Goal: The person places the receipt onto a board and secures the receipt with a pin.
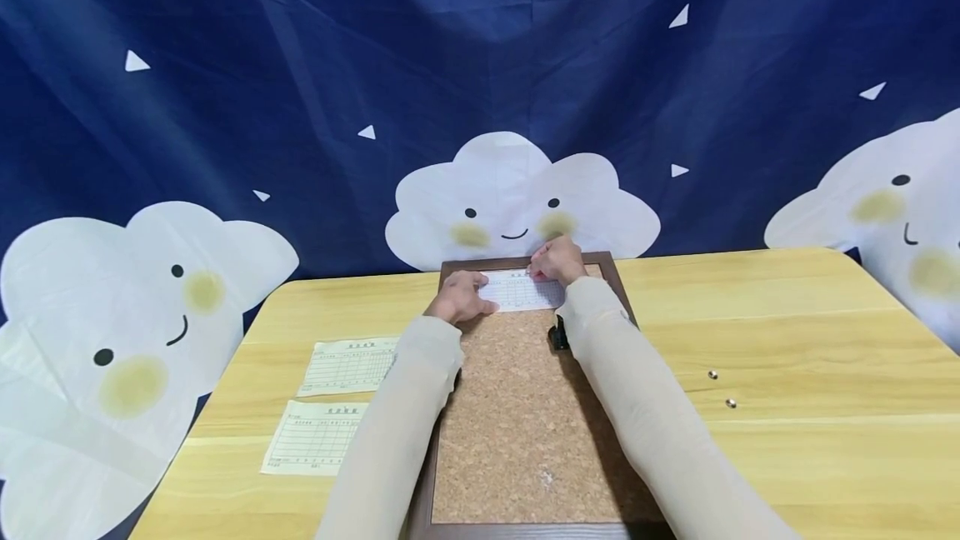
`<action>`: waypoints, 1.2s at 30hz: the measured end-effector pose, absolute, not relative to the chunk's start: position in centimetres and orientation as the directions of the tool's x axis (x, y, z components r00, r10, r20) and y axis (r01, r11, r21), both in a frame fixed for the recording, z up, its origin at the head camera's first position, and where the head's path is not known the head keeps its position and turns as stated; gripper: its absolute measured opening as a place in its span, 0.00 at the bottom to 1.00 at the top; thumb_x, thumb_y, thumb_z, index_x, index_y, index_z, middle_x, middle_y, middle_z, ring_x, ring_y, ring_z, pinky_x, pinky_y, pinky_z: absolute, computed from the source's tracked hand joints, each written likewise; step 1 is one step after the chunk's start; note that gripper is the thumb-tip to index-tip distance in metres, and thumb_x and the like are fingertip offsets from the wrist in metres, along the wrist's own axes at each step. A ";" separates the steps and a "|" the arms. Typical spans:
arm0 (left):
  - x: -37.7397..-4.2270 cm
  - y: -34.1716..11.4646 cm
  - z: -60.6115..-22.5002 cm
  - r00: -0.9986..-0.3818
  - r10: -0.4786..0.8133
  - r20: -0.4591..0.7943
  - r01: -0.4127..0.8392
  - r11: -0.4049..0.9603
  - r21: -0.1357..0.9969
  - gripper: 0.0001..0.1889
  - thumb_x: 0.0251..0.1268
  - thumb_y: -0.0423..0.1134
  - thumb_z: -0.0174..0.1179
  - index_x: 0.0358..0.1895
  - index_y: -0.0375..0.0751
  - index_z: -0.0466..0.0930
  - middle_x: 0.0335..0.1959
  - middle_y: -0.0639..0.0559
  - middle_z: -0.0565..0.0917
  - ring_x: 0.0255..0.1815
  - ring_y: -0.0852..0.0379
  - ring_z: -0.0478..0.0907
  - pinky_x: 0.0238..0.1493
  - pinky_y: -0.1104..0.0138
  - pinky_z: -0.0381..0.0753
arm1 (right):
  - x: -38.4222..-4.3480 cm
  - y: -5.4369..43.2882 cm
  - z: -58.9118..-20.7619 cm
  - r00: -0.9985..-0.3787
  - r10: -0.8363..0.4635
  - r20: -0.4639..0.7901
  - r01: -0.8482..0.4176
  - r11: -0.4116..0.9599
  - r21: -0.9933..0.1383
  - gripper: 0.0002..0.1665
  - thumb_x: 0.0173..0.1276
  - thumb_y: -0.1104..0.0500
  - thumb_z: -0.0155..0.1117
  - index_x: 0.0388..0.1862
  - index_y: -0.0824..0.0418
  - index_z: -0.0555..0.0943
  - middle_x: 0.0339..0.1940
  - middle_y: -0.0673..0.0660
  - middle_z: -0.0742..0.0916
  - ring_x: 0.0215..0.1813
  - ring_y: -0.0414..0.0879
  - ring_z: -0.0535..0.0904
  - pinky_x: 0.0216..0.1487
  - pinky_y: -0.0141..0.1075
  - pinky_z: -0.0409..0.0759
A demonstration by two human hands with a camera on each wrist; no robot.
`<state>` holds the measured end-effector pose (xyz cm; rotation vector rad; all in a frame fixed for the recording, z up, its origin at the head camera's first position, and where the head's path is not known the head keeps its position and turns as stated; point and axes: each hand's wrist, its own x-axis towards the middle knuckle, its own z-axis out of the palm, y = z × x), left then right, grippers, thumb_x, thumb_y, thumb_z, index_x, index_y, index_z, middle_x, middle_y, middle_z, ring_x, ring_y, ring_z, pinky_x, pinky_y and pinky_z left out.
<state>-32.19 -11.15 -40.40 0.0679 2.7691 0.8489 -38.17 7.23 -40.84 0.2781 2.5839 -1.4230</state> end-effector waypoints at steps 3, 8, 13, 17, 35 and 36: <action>-32.2 -11.1 -40.3 -0.969 0.110 -0.222 -0.033 0.830 0.556 0.29 0.64 0.40 0.70 0.68 0.39 0.75 0.69 0.44 0.72 0.70 0.48 0.67 0.70 0.58 0.65 | -38.2 7.2 -40.8 -0.968 0.074 -0.241 0.243 0.521 -0.818 0.06 0.56 0.74 0.69 0.33 0.68 0.85 0.22 0.54 0.87 0.18 0.38 0.79 0.25 0.29 0.81; -32.2 -11.0 -40.2 -0.969 0.103 -0.225 -0.041 0.831 0.555 0.29 0.64 0.40 0.70 0.68 0.39 0.75 0.69 0.45 0.73 0.69 0.48 0.68 0.69 0.58 0.66 | -38.3 7.3 -40.7 -0.971 0.071 -0.230 0.232 0.536 -0.812 0.05 0.58 0.72 0.71 0.33 0.68 0.86 0.23 0.54 0.88 0.17 0.37 0.78 0.26 0.28 0.80; -32.3 -11.0 -40.3 -0.968 0.103 -0.228 -0.042 0.832 0.553 0.29 0.64 0.40 0.70 0.68 0.39 0.74 0.70 0.45 0.72 0.70 0.48 0.67 0.70 0.58 0.66 | -38.3 7.3 -40.7 -0.973 0.075 -0.219 0.223 0.562 -0.797 0.03 0.58 0.71 0.72 0.32 0.67 0.86 0.30 0.58 0.89 0.17 0.37 0.78 0.28 0.29 0.81; -32.4 -11.1 -40.4 -0.968 0.106 -0.226 -0.038 0.833 0.552 0.29 0.64 0.40 0.69 0.68 0.39 0.75 0.70 0.44 0.71 0.70 0.48 0.66 0.70 0.58 0.64 | -38.1 7.3 -40.7 -0.972 0.082 -0.220 0.228 0.557 -0.799 0.03 0.58 0.71 0.71 0.31 0.66 0.86 0.33 0.60 0.90 0.17 0.37 0.78 0.28 0.29 0.82; -32.2 -11.1 -40.5 -0.968 0.100 -0.229 -0.048 0.824 0.564 0.29 0.64 0.39 0.69 0.68 0.39 0.74 0.70 0.45 0.71 0.71 0.48 0.65 0.70 0.57 0.65 | -37.1 7.3 -40.2 -0.984 0.069 -0.162 0.169 0.628 -0.760 0.04 0.57 0.68 0.70 0.32 0.66 0.88 0.22 0.52 0.87 0.25 0.42 0.79 0.46 0.38 0.82; -32.2 -11.1 -40.5 -0.968 0.098 -0.229 -0.051 0.822 0.567 0.29 0.64 0.39 0.69 0.68 0.39 0.74 0.70 0.44 0.71 0.71 0.48 0.65 0.70 0.57 0.65 | -37.1 7.3 -40.2 -0.985 0.069 -0.161 0.168 0.631 -0.758 0.04 0.57 0.68 0.70 0.33 0.66 0.88 0.23 0.52 0.88 0.26 0.43 0.80 0.48 0.39 0.82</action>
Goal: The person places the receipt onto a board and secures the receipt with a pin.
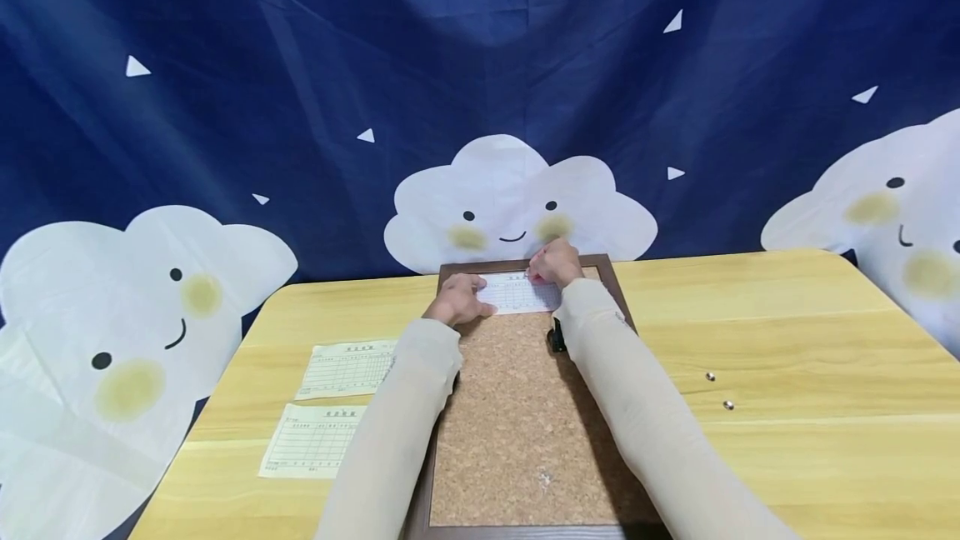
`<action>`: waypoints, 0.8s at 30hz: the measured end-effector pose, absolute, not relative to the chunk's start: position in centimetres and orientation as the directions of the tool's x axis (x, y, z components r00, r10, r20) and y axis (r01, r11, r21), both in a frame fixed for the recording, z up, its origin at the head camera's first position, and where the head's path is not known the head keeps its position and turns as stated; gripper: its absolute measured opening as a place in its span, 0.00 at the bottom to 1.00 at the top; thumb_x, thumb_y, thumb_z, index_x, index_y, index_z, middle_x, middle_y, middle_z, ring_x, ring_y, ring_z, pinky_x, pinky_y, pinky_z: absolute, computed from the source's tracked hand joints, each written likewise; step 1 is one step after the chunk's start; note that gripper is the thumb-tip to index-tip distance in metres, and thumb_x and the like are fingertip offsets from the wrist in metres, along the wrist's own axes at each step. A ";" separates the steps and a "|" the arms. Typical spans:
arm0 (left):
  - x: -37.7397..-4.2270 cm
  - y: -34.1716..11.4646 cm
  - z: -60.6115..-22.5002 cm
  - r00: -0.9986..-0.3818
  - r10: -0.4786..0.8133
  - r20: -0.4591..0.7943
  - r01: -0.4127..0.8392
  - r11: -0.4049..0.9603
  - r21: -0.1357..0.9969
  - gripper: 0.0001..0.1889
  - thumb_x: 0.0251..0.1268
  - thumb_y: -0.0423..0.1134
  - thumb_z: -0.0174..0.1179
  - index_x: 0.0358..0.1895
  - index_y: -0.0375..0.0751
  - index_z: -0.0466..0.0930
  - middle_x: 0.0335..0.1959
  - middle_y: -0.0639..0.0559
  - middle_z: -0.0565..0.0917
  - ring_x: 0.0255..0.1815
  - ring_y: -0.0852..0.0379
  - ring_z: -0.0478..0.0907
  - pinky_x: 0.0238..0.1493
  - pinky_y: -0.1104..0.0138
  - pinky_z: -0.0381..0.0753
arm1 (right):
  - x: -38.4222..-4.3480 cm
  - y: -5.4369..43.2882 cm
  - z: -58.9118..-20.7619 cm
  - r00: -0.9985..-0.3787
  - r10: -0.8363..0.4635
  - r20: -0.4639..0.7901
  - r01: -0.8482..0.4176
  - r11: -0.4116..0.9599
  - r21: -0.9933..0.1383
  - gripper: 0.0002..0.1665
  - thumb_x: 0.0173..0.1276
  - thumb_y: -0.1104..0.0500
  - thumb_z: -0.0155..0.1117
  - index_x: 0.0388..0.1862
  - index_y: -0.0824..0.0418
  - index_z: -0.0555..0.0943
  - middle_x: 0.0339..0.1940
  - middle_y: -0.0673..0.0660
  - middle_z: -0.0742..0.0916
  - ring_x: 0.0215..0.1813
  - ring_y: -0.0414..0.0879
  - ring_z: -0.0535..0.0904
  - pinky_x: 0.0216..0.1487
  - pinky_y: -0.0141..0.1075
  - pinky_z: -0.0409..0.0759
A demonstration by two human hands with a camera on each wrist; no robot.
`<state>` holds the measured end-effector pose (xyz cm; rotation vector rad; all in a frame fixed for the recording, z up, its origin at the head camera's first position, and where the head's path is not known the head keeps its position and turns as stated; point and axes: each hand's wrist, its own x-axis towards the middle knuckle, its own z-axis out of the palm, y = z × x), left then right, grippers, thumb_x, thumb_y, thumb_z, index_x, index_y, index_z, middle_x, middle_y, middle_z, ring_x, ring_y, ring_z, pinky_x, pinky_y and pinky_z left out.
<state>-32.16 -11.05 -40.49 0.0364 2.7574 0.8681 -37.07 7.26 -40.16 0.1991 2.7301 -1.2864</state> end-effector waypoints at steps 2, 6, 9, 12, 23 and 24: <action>-32.2 -11.0 -40.5 -0.969 0.095 -0.229 -0.054 0.821 0.568 0.29 0.63 0.39 0.70 0.68 0.39 0.75 0.70 0.44 0.71 0.70 0.48 0.66 0.70 0.58 0.65 | -37.0 7.3 -40.2 -0.985 0.070 -0.158 0.166 0.638 -0.752 0.04 0.58 0.68 0.70 0.32 0.65 0.88 0.24 0.53 0.89 0.26 0.44 0.80 0.50 0.39 0.82; -32.2 -10.9 -40.6 -0.970 0.099 -0.222 -0.041 0.834 0.550 0.29 0.63 0.39 0.70 0.67 0.39 0.75 0.70 0.44 0.71 0.71 0.48 0.66 0.70 0.58 0.65 | -37.0 7.4 -40.2 -0.986 0.071 -0.149 0.160 0.637 -0.754 0.02 0.58 0.68 0.70 0.29 0.64 0.88 0.29 0.56 0.90 0.26 0.44 0.80 0.46 0.37 0.82; -32.2 -10.9 -40.6 -0.970 0.106 -0.219 -0.030 0.843 0.537 0.29 0.64 0.40 0.70 0.68 0.39 0.75 0.70 0.44 0.71 0.71 0.48 0.65 0.70 0.58 0.64 | -37.0 7.4 -40.3 -0.989 0.066 -0.132 0.143 0.654 -0.743 0.03 0.57 0.68 0.70 0.30 0.65 0.88 0.30 0.57 0.90 0.31 0.48 0.81 0.44 0.37 0.82; -32.2 -10.9 -40.6 -0.970 0.110 -0.219 -0.026 0.842 0.538 0.29 0.64 0.40 0.70 0.68 0.39 0.75 0.70 0.44 0.71 0.71 0.48 0.65 0.70 0.58 0.65 | -37.0 7.4 -40.4 -0.991 0.063 -0.120 0.131 0.677 -0.724 0.06 0.55 0.68 0.69 0.32 0.66 0.89 0.32 0.57 0.90 0.37 0.51 0.82 0.45 0.37 0.81; -32.2 -11.0 -40.5 -0.973 0.107 -0.205 -0.026 0.830 0.557 0.29 0.63 0.39 0.70 0.67 0.37 0.75 0.69 0.44 0.73 0.69 0.48 0.68 0.69 0.59 0.66 | -37.3 7.1 -40.6 -0.990 0.084 -0.111 0.139 0.673 -0.726 0.03 0.58 0.68 0.70 0.26 0.63 0.87 0.28 0.56 0.88 0.36 0.50 0.81 0.46 0.39 0.82; -32.2 -11.0 -40.5 -0.973 0.108 -0.206 -0.026 0.830 0.557 0.29 0.63 0.39 0.70 0.67 0.37 0.75 0.69 0.44 0.73 0.69 0.48 0.68 0.70 0.59 0.66 | -37.3 7.1 -40.6 -0.990 0.085 -0.113 0.141 0.672 -0.727 0.04 0.58 0.68 0.70 0.25 0.62 0.87 0.28 0.55 0.88 0.36 0.50 0.81 0.46 0.39 0.82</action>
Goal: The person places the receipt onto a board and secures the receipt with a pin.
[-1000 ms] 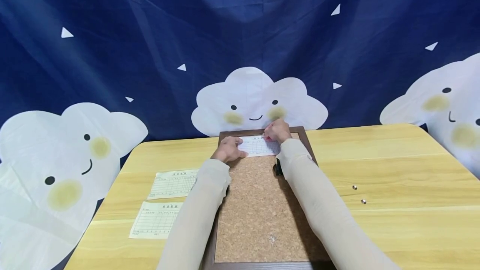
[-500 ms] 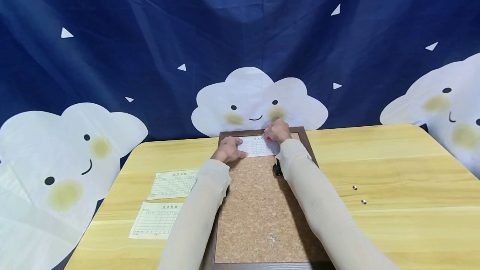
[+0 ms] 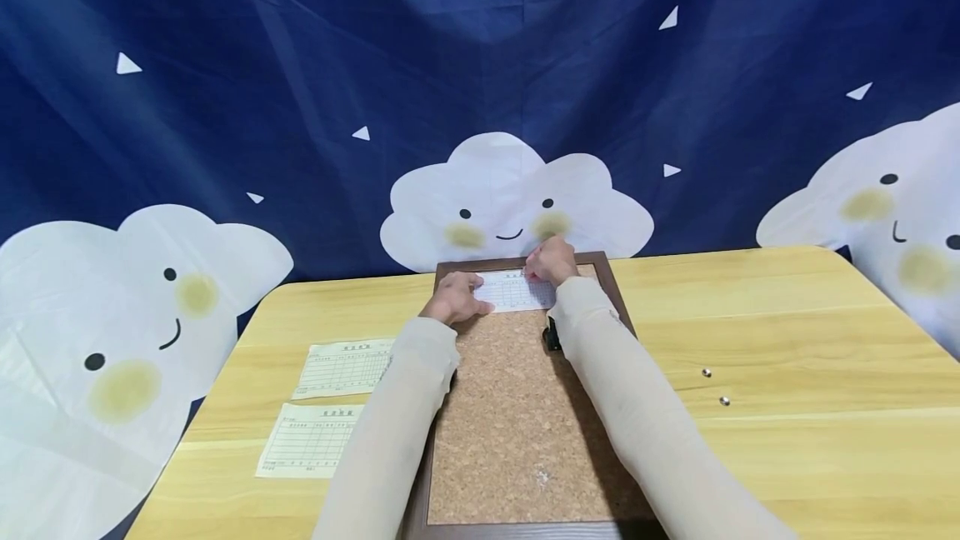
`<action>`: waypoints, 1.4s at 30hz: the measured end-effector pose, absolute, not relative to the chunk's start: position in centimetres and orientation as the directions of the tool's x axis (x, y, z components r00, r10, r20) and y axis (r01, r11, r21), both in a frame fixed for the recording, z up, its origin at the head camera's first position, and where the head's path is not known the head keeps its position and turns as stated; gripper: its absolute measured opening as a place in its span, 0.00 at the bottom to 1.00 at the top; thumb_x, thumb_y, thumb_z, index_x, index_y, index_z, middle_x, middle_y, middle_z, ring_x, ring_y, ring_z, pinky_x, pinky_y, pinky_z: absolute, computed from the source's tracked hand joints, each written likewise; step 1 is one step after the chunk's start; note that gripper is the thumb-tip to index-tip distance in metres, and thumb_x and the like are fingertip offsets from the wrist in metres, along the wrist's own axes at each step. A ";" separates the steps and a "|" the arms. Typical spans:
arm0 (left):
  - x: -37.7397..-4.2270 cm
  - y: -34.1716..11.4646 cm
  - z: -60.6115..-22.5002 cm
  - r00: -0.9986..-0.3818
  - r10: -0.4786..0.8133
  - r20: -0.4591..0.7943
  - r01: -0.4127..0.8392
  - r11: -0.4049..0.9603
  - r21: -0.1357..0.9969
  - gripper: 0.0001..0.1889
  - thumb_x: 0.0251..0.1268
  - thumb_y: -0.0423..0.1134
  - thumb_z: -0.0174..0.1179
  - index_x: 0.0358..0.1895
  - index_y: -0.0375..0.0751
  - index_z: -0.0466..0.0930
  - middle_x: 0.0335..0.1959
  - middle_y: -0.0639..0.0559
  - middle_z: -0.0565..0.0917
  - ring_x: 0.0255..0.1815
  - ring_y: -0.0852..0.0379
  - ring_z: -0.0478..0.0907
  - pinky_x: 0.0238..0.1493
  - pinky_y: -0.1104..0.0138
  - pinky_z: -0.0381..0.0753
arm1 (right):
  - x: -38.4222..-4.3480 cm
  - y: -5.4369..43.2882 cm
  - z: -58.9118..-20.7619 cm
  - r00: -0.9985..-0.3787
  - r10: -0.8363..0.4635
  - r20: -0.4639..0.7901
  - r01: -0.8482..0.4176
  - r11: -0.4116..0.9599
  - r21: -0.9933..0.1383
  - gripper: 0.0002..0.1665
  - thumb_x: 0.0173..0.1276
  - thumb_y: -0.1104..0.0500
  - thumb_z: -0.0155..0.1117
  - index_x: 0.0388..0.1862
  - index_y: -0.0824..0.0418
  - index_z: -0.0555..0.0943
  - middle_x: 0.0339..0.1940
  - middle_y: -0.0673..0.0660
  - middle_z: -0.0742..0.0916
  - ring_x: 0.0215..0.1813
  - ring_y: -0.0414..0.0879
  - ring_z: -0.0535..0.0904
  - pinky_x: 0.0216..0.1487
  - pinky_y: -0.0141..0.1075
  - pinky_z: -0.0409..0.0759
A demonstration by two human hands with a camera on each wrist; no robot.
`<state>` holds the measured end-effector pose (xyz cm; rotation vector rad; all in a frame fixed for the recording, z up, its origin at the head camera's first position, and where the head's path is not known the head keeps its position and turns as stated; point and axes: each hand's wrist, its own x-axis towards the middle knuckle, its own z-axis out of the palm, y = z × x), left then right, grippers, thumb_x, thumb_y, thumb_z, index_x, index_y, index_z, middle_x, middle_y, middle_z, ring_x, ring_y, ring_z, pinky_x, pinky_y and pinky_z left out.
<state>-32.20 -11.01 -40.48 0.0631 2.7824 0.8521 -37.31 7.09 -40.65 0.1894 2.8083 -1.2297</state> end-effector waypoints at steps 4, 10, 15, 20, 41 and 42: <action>-32.2 -11.0 -40.4 -0.972 0.106 -0.209 -0.029 0.830 0.557 0.29 0.63 0.39 0.70 0.67 0.37 0.75 0.69 0.43 0.73 0.69 0.48 0.68 0.70 0.59 0.66 | -37.3 7.1 -40.6 -0.989 0.086 -0.123 0.149 0.666 -0.730 0.03 0.56 0.68 0.71 0.25 0.62 0.87 0.29 0.56 0.88 0.38 0.52 0.82 0.47 0.39 0.82; -32.3 -11.0 -40.4 -0.972 0.105 -0.210 -0.031 0.829 0.558 0.29 0.63 0.39 0.70 0.67 0.37 0.75 0.69 0.44 0.73 0.69 0.48 0.68 0.69 0.59 0.66 | -37.4 7.2 -40.5 -0.988 0.095 -0.119 0.151 0.696 -0.702 0.03 0.52 0.66 0.72 0.28 0.64 0.88 0.32 0.57 0.89 0.42 0.53 0.82 0.47 0.39 0.80; -32.3 -11.1 -40.3 -0.973 0.105 -0.204 -0.027 0.831 0.556 0.29 0.63 0.39 0.70 0.67 0.38 0.75 0.68 0.44 0.74 0.69 0.48 0.68 0.69 0.59 0.66 | -37.5 7.2 -40.4 -0.990 0.090 -0.113 0.144 0.700 -0.699 0.01 0.52 0.66 0.71 0.25 0.63 0.87 0.31 0.57 0.89 0.42 0.54 0.82 0.47 0.40 0.80; -32.3 -11.1 -40.3 -0.972 0.105 -0.210 -0.030 0.832 0.554 0.29 0.63 0.39 0.70 0.68 0.38 0.75 0.69 0.44 0.73 0.69 0.48 0.67 0.70 0.59 0.65 | -37.6 7.1 -40.5 -0.989 0.092 -0.115 0.146 0.712 -0.687 0.01 0.52 0.66 0.71 0.25 0.63 0.88 0.31 0.57 0.89 0.42 0.54 0.82 0.45 0.39 0.80; -32.1 -11.1 -40.5 -0.973 0.099 -0.209 -0.036 0.826 0.562 0.29 0.62 0.39 0.70 0.66 0.38 0.76 0.69 0.43 0.73 0.70 0.47 0.66 0.70 0.58 0.65 | -37.1 7.0 -40.5 -0.990 0.098 -0.103 0.142 0.730 -0.668 0.06 0.52 0.65 0.73 0.29 0.66 0.89 0.37 0.61 0.89 0.44 0.56 0.80 0.48 0.41 0.81; -32.1 -11.1 -40.5 -0.973 0.097 -0.210 -0.038 0.827 0.561 0.29 0.62 0.39 0.71 0.66 0.38 0.76 0.68 0.43 0.73 0.70 0.47 0.66 0.70 0.58 0.65 | -37.1 7.0 -40.5 -0.990 0.098 -0.103 0.142 0.729 -0.669 0.06 0.52 0.65 0.73 0.29 0.66 0.89 0.37 0.61 0.89 0.44 0.56 0.80 0.48 0.41 0.81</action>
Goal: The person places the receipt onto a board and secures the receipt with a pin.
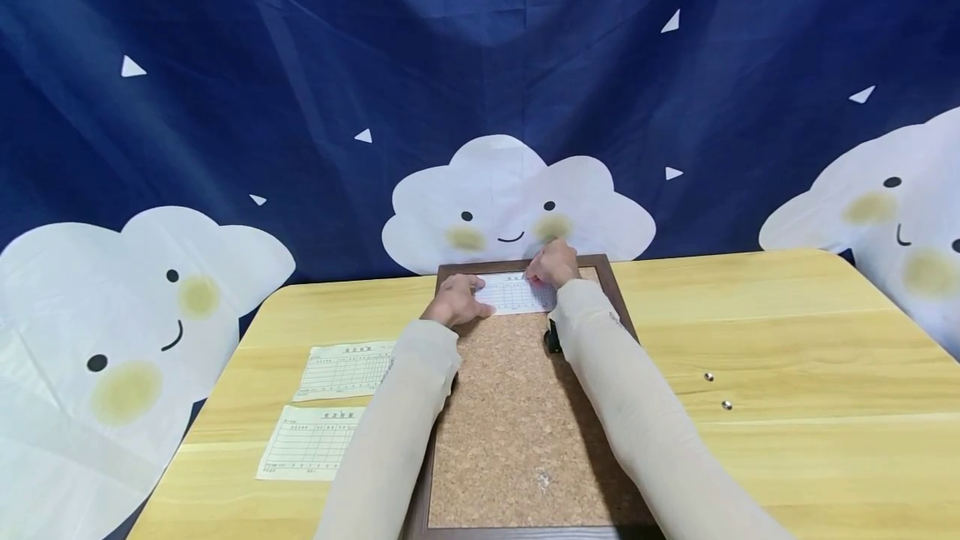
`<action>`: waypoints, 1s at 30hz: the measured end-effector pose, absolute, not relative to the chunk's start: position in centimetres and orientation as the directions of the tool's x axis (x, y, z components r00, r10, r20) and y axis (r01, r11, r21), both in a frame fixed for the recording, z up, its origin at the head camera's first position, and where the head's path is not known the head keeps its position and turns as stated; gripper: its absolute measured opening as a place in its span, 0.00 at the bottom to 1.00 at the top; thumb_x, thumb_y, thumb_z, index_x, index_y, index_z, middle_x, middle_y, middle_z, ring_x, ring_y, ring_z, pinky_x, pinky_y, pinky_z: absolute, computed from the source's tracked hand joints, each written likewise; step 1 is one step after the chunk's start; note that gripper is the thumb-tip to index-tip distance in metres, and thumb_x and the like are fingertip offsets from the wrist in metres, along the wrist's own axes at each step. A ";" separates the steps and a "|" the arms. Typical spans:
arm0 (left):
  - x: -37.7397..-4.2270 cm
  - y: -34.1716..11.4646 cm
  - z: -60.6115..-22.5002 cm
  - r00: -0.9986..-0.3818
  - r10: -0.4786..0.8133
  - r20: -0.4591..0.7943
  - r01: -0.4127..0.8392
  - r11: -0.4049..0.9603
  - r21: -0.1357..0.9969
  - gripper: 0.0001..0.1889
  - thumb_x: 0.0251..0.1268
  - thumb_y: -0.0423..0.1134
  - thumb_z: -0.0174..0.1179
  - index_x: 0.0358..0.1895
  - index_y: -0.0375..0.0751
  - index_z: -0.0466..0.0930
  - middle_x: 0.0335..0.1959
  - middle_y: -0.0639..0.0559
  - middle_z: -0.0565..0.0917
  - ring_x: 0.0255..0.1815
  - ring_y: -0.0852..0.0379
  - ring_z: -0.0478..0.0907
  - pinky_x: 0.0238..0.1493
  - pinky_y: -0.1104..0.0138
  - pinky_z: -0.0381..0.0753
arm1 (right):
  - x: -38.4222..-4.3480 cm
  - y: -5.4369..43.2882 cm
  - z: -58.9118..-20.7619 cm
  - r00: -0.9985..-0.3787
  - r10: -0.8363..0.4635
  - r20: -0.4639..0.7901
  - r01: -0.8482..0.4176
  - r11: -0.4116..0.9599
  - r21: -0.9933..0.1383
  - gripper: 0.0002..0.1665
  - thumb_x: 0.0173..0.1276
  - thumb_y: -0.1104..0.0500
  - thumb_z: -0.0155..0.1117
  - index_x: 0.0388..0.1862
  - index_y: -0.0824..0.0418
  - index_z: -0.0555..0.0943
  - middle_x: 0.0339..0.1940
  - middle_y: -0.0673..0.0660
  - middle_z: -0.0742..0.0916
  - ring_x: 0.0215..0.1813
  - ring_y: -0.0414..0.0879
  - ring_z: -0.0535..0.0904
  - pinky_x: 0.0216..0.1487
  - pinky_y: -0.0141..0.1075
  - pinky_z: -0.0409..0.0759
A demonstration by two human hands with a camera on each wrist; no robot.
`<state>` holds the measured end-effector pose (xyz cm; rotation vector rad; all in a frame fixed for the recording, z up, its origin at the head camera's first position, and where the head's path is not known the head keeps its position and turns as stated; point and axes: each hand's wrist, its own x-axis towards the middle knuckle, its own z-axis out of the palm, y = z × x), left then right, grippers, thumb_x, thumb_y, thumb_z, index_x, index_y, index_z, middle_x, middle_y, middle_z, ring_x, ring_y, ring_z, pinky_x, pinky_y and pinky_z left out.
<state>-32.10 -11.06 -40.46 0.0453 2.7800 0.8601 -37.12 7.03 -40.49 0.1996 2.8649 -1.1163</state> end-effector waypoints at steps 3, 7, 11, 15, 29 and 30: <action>-32.0 -11.0 -40.4 -0.972 0.094 -0.214 -0.043 0.829 0.558 0.28 0.62 0.39 0.70 0.66 0.38 0.76 0.67 0.43 0.74 0.69 0.47 0.67 0.69 0.58 0.66 | -37.1 7.1 -40.5 -0.988 0.096 -0.124 0.155 0.720 -0.677 0.05 0.54 0.64 0.73 0.30 0.66 0.89 0.34 0.60 0.89 0.44 0.56 0.81 0.50 0.42 0.81; -31.9 -11.0 -40.5 -0.972 0.100 -0.215 -0.037 0.832 0.554 0.29 0.63 0.39 0.70 0.66 0.38 0.75 0.67 0.42 0.74 0.68 0.47 0.68 0.68 0.57 0.67 | -37.0 7.3 -40.5 -0.986 0.094 -0.140 0.164 0.734 -0.659 0.05 0.57 0.63 0.73 0.30 0.65 0.89 0.28 0.58 0.88 0.46 0.56 0.82 0.53 0.43 0.80; -31.9 -11.0 -40.4 -0.971 0.101 -0.216 -0.033 0.840 0.542 0.29 0.63 0.39 0.70 0.67 0.38 0.74 0.67 0.43 0.74 0.69 0.47 0.68 0.69 0.57 0.67 | -36.9 7.2 -40.4 -0.989 0.081 -0.122 0.141 0.751 -0.645 0.05 0.55 0.64 0.73 0.27 0.66 0.89 0.20 0.55 0.85 0.41 0.56 0.82 0.47 0.42 0.81; -32.1 -10.9 -40.3 -0.970 0.095 -0.222 -0.035 0.854 0.520 0.29 0.64 0.39 0.69 0.67 0.38 0.74 0.68 0.43 0.73 0.69 0.48 0.67 0.69 0.58 0.66 | -37.0 7.0 -40.2 -0.992 0.067 -0.110 0.122 0.768 -0.629 0.05 0.54 0.64 0.74 0.25 0.66 0.88 0.16 0.54 0.81 0.37 0.55 0.81 0.43 0.40 0.80; -32.2 -10.7 -39.7 -0.961 0.132 -0.245 0.000 0.881 0.474 0.33 0.63 0.42 0.69 0.70 0.39 0.70 0.71 0.42 0.70 0.71 0.47 0.65 0.71 0.56 0.64 | -37.1 8.8 -39.8 -0.945 -0.158 -0.288 0.163 0.536 -0.828 0.08 0.67 0.69 0.63 0.40 0.76 0.83 0.22 0.55 0.83 0.27 0.42 0.78 0.38 0.34 0.83; -32.2 -10.8 -39.7 -0.960 0.138 -0.242 0.006 0.878 0.478 0.33 0.63 0.42 0.69 0.70 0.39 0.70 0.70 0.42 0.71 0.70 0.46 0.65 0.70 0.56 0.64 | -37.0 8.9 -39.7 -0.931 -0.178 -0.318 0.198 0.484 -0.852 0.08 0.68 0.71 0.62 0.42 0.77 0.82 0.23 0.56 0.83 0.27 0.42 0.78 0.38 0.33 0.83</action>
